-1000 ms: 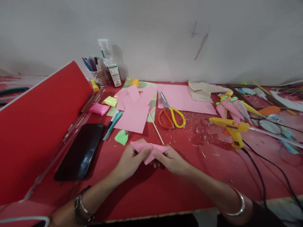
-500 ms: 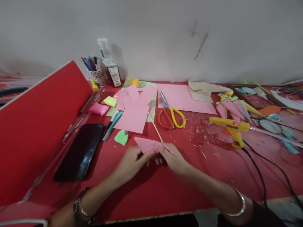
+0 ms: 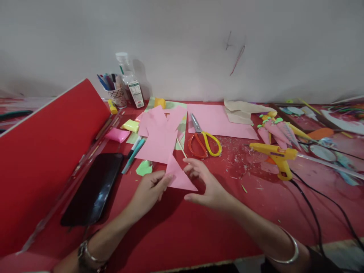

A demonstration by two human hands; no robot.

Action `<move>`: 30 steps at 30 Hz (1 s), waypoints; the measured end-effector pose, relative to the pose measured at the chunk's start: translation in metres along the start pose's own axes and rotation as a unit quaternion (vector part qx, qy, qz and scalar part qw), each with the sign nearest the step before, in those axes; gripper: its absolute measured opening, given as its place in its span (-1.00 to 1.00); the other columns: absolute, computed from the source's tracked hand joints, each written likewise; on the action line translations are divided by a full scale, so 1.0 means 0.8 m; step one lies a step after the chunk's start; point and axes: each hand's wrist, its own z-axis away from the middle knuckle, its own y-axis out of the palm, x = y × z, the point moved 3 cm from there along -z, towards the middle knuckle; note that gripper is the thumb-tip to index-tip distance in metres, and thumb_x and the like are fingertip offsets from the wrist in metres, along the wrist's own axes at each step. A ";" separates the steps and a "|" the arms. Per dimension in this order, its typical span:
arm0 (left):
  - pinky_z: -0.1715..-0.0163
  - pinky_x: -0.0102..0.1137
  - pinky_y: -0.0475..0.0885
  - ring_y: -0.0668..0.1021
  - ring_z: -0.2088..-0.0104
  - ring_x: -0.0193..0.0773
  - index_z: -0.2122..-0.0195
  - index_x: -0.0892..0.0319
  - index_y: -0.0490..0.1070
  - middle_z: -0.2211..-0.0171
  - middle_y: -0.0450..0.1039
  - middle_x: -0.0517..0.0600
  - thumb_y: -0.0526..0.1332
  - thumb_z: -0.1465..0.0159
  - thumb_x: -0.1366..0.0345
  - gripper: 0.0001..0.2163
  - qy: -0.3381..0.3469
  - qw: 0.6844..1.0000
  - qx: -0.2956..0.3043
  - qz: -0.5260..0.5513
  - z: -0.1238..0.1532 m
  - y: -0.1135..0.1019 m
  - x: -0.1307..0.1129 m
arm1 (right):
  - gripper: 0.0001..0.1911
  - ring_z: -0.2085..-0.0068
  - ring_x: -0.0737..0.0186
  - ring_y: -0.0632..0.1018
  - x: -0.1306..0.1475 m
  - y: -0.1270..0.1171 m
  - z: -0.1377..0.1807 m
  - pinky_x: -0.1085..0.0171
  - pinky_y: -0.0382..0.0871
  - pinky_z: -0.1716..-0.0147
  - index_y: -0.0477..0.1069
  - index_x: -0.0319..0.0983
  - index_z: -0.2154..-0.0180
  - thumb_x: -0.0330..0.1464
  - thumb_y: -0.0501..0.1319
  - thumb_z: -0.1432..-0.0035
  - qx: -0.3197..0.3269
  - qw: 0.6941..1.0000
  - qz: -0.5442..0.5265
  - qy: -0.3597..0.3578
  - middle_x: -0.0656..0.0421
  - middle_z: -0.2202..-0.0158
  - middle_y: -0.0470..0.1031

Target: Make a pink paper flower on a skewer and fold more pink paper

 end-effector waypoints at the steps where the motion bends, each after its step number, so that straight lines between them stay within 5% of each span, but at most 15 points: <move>1: 0.73 -0.53 0.04 0.13 0.76 -0.48 0.74 0.15 0.04 0.82 0.02 -0.21 0.00 -0.08 0.03 -0.62 -0.004 1.000 0.012 0.009 0.000 0.001 0.001 | -0.43 0.22 0.28 0.37 0.002 -0.001 0.000 0.25 0.29 0.20 0.14 -0.21 0.02 -0.30 0.25 0.10 0.010 1.000 0.022 -0.020 0.10 0.20 0.30; 5: 0.78 -0.54 0.01 0.10 0.80 -0.50 0.73 0.15 0.06 0.86 -0.01 -0.24 0.01 -0.08 0.00 -0.62 -0.028 0.995 0.063 0.072 -0.001 0.006 0.006 | -0.71 0.18 0.29 0.38 0.010 -0.003 -0.002 0.24 0.29 0.17 0.30 -0.21 0.18 -0.39 0.19 0.02 0.061 0.992 0.088 -0.069 0.12 0.24 0.34; 11: 0.79 -0.56 0.02 0.10 0.81 -0.52 0.74 0.16 0.06 0.87 0.00 -0.24 0.04 -0.09 -0.01 -0.59 -0.020 0.987 0.099 0.123 -0.001 0.006 0.012 | -0.74 0.21 0.30 0.44 0.012 -0.005 -0.003 0.26 0.32 0.20 0.32 -0.24 0.18 -0.42 0.12 -0.02 0.046 0.994 0.079 -0.067 0.10 0.24 0.43; 16: 0.79 -0.55 -0.04 0.09 0.80 -0.52 0.74 0.17 0.07 0.86 0.00 -0.24 0.04 -0.08 -0.01 -0.59 -0.040 0.982 0.144 0.116 0.001 0.008 0.009 | -0.79 0.39 0.36 0.46 0.005 -0.006 -0.002 0.37 0.34 0.39 0.39 -0.25 0.29 -0.26 0.12 -0.08 0.015 0.993 0.093 -0.073 0.15 0.42 0.47; 22: 0.77 -0.54 -0.03 0.09 0.79 -0.51 0.71 0.15 0.08 0.84 -0.01 -0.25 0.03 -0.06 0.01 -0.64 -0.073 0.980 0.146 0.116 0.004 0.010 0.011 | -0.71 0.33 0.34 0.42 0.007 -0.002 -0.002 0.35 0.33 0.35 0.39 -0.23 0.23 -0.25 0.23 0.03 0.042 0.978 0.123 -0.160 0.12 0.34 0.41; 30: 0.66 -0.50 0.10 0.18 0.70 -0.45 0.67 0.16 0.09 0.76 0.08 -0.19 -0.10 -0.17 0.11 -0.66 -0.031 0.982 0.180 0.047 0.008 0.016 0.007 | -0.89 0.42 0.41 0.38 0.003 -0.004 -0.006 0.40 0.28 0.42 0.43 -0.25 0.42 -0.39 0.14 -0.06 0.008 0.997 0.022 -0.078 0.20 0.46 0.35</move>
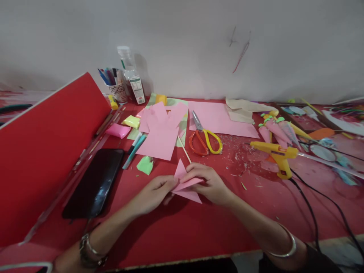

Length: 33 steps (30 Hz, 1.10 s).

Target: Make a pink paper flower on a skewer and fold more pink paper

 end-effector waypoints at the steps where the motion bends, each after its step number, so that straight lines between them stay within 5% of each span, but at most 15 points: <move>1: 0.63 -0.49 0.12 0.20 0.68 -0.44 0.67 0.16 0.09 0.73 0.10 -0.18 -0.11 -0.18 0.13 -0.67 0.007 1.000 -0.006 -0.020 0.001 0.001 -0.002 | -0.87 0.44 0.40 0.37 -0.001 0.000 0.000 0.39 0.27 0.43 0.42 -0.26 0.46 -0.37 0.15 -0.06 -0.003 1.000 -0.003 0.019 0.21 0.49 0.35; 9: 0.60 -0.51 0.11 0.21 0.62 -0.44 0.61 0.19 0.13 0.67 0.11 -0.18 -0.07 -0.21 0.14 -0.68 0.064 0.996 -0.006 -0.062 0.001 0.007 -0.004 | -0.77 0.54 0.40 0.29 -0.015 0.007 0.005 0.37 0.21 0.54 0.21 -0.25 0.57 -0.28 0.17 0.02 -0.044 0.986 0.019 0.161 0.27 0.60 0.25; 13: 0.62 -0.52 0.09 0.20 0.65 -0.45 0.65 0.18 0.10 0.71 0.09 -0.19 -0.05 -0.21 0.14 -0.66 0.044 0.995 -0.043 -0.077 -0.003 0.004 -0.001 | -0.85 0.47 0.40 0.37 -0.014 0.011 0.005 0.36 0.28 0.45 0.18 -0.23 0.36 -0.35 0.14 0.00 -0.065 0.982 -0.077 0.159 0.25 0.50 0.31; 19: 0.60 -0.51 0.10 0.22 0.67 -0.44 0.72 0.19 0.18 0.74 0.19 -0.16 -0.04 -0.21 0.17 -0.62 0.037 0.991 -0.078 -0.101 -0.003 0.001 -0.005 | -0.60 0.48 0.38 0.41 -0.016 0.011 0.006 0.34 0.29 0.45 0.03 -0.19 0.11 -0.37 0.13 -0.01 -0.076 0.970 -0.146 0.177 0.27 0.50 0.33; 23: 0.60 -0.51 0.11 0.23 0.69 -0.44 0.75 0.19 0.21 0.77 0.22 -0.16 -0.03 -0.21 0.18 -0.60 0.039 0.988 -0.096 -0.117 -0.001 -0.001 -0.004 | -0.83 0.56 0.42 0.30 -0.019 0.010 0.005 0.38 0.20 0.55 0.19 -0.23 0.35 -0.27 0.09 -0.03 -0.036 0.970 -0.094 0.222 0.31 0.59 0.20; 27: 0.59 -0.51 0.13 0.21 0.72 -0.45 0.78 0.19 0.21 0.81 0.19 -0.16 -0.04 -0.21 0.18 -0.57 0.043 0.988 -0.099 -0.111 0.000 -0.002 -0.002 | -0.63 0.61 0.46 0.13 -0.016 0.007 0.003 0.39 0.03 0.63 0.02 -0.22 0.66 -0.20 0.01 -0.07 -0.023 0.978 0.015 0.208 0.33 0.67 -0.01; 30: 0.56 -0.51 0.17 0.28 0.70 -0.43 0.73 0.18 0.26 0.81 0.24 -0.15 -0.06 -0.22 0.15 -0.59 0.035 0.992 -0.091 -0.083 -0.001 -0.002 -0.002 | -0.63 0.63 0.46 0.14 -0.013 0.006 0.003 0.40 0.03 0.64 -0.01 -0.22 0.67 -0.25 0.01 -0.09 -0.043 0.983 0.035 0.177 0.33 0.69 -0.01; 33: 0.57 -0.50 0.16 0.26 0.70 -0.42 0.73 0.18 0.25 0.81 0.25 -0.14 -0.08 -0.22 0.13 -0.57 0.022 0.995 -0.085 -0.051 -0.001 -0.004 -0.003 | -0.85 0.51 0.40 0.35 -0.010 0.001 0.004 0.39 0.23 0.52 0.24 -0.22 0.46 -0.37 -0.02 -0.11 -0.089 0.986 0.017 0.137 0.26 0.56 0.27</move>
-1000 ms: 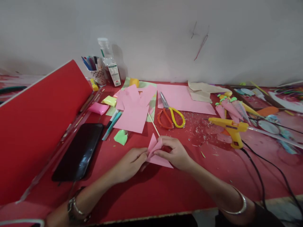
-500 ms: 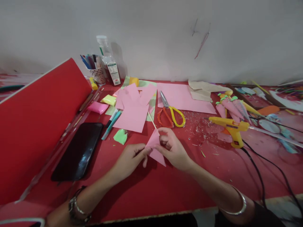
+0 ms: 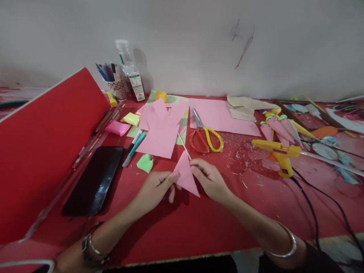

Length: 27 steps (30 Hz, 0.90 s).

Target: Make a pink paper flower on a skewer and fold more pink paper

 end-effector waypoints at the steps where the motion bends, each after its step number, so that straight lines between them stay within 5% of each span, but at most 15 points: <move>1: 0.57 -0.50 0.16 0.25 0.70 -0.42 0.75 0.18 0.23 0.81 0.25 -0.13 -0.09 -0.22 0.12 -0.56 0.000 1.000 0.002 0.007 0.000 -0.001 -0.001 | -0.86 0.43 0.37 0.41 0.001 -0.002 0.000 0.37 0.29 0.44 0.28 -0.21 0.33 -0.42 -0.04 -0.12 -0.007 1.000 -0.010 -0.022 0.22 0.46 0.36; 4: 0.54 -0.49 0.18 0.27 0.68 -0.41 0.79 0.18 0.22 0.80 0.25 -0.10 -0.13 -0.23 0.11 -0.51 0.010 0.999 0.018 0.026 0.001 -0.003 -0.005 | -0.72 0.23 0.32 0.44 0.006 -0.004 0.001 0.30 0.34 0.27 0.29 -0.16 0.15 -0.50 -0.03 -0.10 0.026 0.995 -0.014 -0.100 0.14 0.26 0.41; 10: 0.45 -0.47 0.23 0.34 0.64 -0.39 0.75 0.18 0.24 0.77 0.27 -0.10 -0.13 -0.23 0.12 -0.53 0.006 0.998 0.042 0.054 0.003 0.001 -0.002 | -0.89 0.35 0.36 0.44 0.013 -0.005 0.001 0.34 0.35 0.37 0.43 -0.18 0.34 -0.39 0.15 -0.06 0.064 0.987 -0.005 -0.149 0.17 0.37 0.42; 21: 0.52 -0.53 0.25 0.36 0.60 -0.41 0.63 0.22 0.33 0.67 0.35 -0.07 -0.16 -0.23 0.21 -0.59 0.042 0.992 0.118 -0.004 0.005 0.010 -0.001 | -0.72 0.63 0.46 0.32 0.000 0.008 0.005 0.41 0.21 0.62 0.18 -0.24 0.61 -0.24 0.20 0.04 0.002 0.993 -0.100 0.063 0.31 0.67 0.27; 27: 0.53 -0.54 0.25 0.36 0.61 -0.42 0.65 0.22 0.32 0.67 0.36 -0.07 -0.16 -0.22 0.27 -0.60 0.030 0.992 0.122 -0.008 0.005 0.012 -0.002 | -0.72 0.67 0.48 0.27 -0.001 0.013 0.007 0.43 0.15 0.67 0.11 -0.21 0.61 -0.26 0.17 0.03 0.006 0.992 -0.081 0.100 0.36 0.72 0.20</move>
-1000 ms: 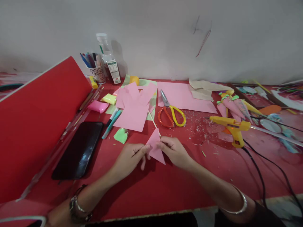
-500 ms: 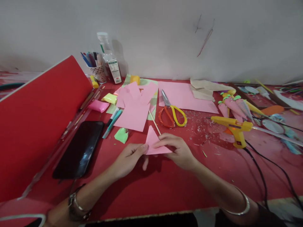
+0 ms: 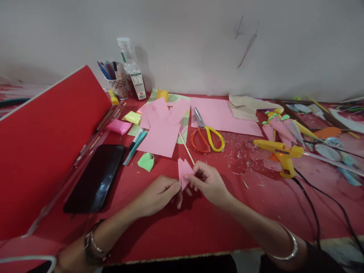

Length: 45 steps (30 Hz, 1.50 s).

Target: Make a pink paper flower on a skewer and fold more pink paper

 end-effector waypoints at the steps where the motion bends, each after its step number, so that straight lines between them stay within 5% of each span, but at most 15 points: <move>1: 0.55 -0.54 0.24 0.36 0.61 -0.42 0.66 0.22 0.31 0.68 0.35 -0.07 -0.16 -0.22 0.26 -0.59 -0.003 1.000 -0.015 -0.001 0.000 0.000 0.000 | -0.72 0.68 0.48 0.26 0.000 0.000 0.000 0.43 0.14 0.67 0.10 -0.21 0.61 -0.27 0.16 0.03 -0.001 1.000 0.006 -0.001 0.36 0.72 0.20; 6: 0.62 -0.52 0.14 0.32 0.65 -0.41 0.70 0.22 0.28 0.72 0.29 -0.10 -0.03 -0.18 0.12 -0.61 -0.018 0.994 -0.093 -0.062 -0.001 0.002 0.001 | -0.72 0.65 0.48 0.19 0.003 -0.001 -0.002 0.44 0.10 0.66 0.05 -0.20 0.63 -0.32 0.14 0.05 -0.027 0.997 0.060 -0.042 0.35 0.69 0.13; 10: 0.60 -0.51 0.15 0.34 0.65 -0.40 0.72 0.21 0.25 0.72 0.31 -0.10 -0.01 -0.18 0.12 -0.61 -0.026 0.991 -0.096 -0.092 -0.002 0.007 0.003 | -0.73 0.63 0.48 0.14 0.002 -0.001 -0.001 0.44 0.06 0.65 0.03 -0.20 0.63 -0.33 0.11 0.04 -0.040 0.993 0.088 -0.061 0.35 0.68 0.07; 16: 0.58 -0.54 0.21 0.35 0.69 -0.43 0.59 0.19 0.27 0.78 0.29 -0.16 -0.14 -0.26 0.17 -0.63 -0.016 0.997 -0.080 -0.001 -0.002 0.011 0.002 | -0.76 0.62 0.47 0.16 0.000 -0.001 0.000 0.43 0.07 0.63 0.04 -0.20 0.57 -0.32 0.11 0.03 -0.043 0.994 0.077 -0.059 0.36 0.65 0.08; 20: 0.63 -0.56 0.21 0.31 0.74 -0.44 0.56 0.18 0.24 0.82 0.25 -0.19 -0.16 -0.25 0.15 -0.65 -0.017 0.997 -0.060 0.047 -0.002 0.011 0.001 | -0.79 0.60 0.46 0.26 0.001 0.000 -0.003 0.44 0.14 0.64 0.10 -0.21 0.41 -0.29 0.13 0.04 0.018 1.000 -0.010 -0.009 0.34 0.60 0.21; 29: 0.55 -0.55 0.27 0.33 0.73 -0.44 0.71 0.19 0.21 0.85 0.22 -0.14 -0.18 -0.23 0.03 -0.52 -0.009 1.000 -0.001 0.015 0.001 0.010 0.001 | -0.68 0.73 0.50 0.26 -0.005 0.007 -0.002 0.48 0.11 0.77 0.21 -0.26 0.55 -0.15 0.05 -0.06 0.151 0.986 -0.050 0.039 0.27 0.69 0.31; 35: 0.66 -0.56 0.21 0.26 0.78 -0.45 0.48 0.19 0.27 0.83 0.21 -0.21 -0.16 -0.23 0.07 -0.63 -0.035 0.997 0.005 0.065 -0.002 0.012 0.002 | -0.60 0.76 0.51 0.22 -0.006 0.001 -0.001 0.49 0.04 0.78 0.24 -0.27 0.63 -0.11 0.07 -0.04 0.092 0.994 0.046 0.020 0.30 0.78 0.23; 40: 0.57 -0.56 0.20 0.33 0.66 -0.44 0.61 0.20 0.23 0.76 0.25 -0.17 -0.05 -0.21 0.15 -0.67 0.005 0.997 -0.079 -0.007 -0.004 0.006 0.000 | -0.50 0.78 0.52 0.16 -0.005 0.000 -0.002 0.48 0.01 0.77 0.14 -0.24 0.75 -0.06 0.00 -0.05 0.077 0.992 0.104 -0.004 0.33 0.85 0.08; 45: 0.59 -0.56 0.18 0.32 0.67 -0.44 0.62 0.19 0.20 0.76 0.23 -0.19 -0.05 -0.23 0.18 -0.68 0.012 0.996 -0.081 -0.033 -0.003 0.005 0.004 | -0.48 0.78 0.51 0.16 -0.006 0.004 0.000 0.47 0.04 0.76 0.13 -0.23 0.73 -0.01 -0.05 -0.06 0.096 0.991 0.093 0.020 0.33 0.85 0.08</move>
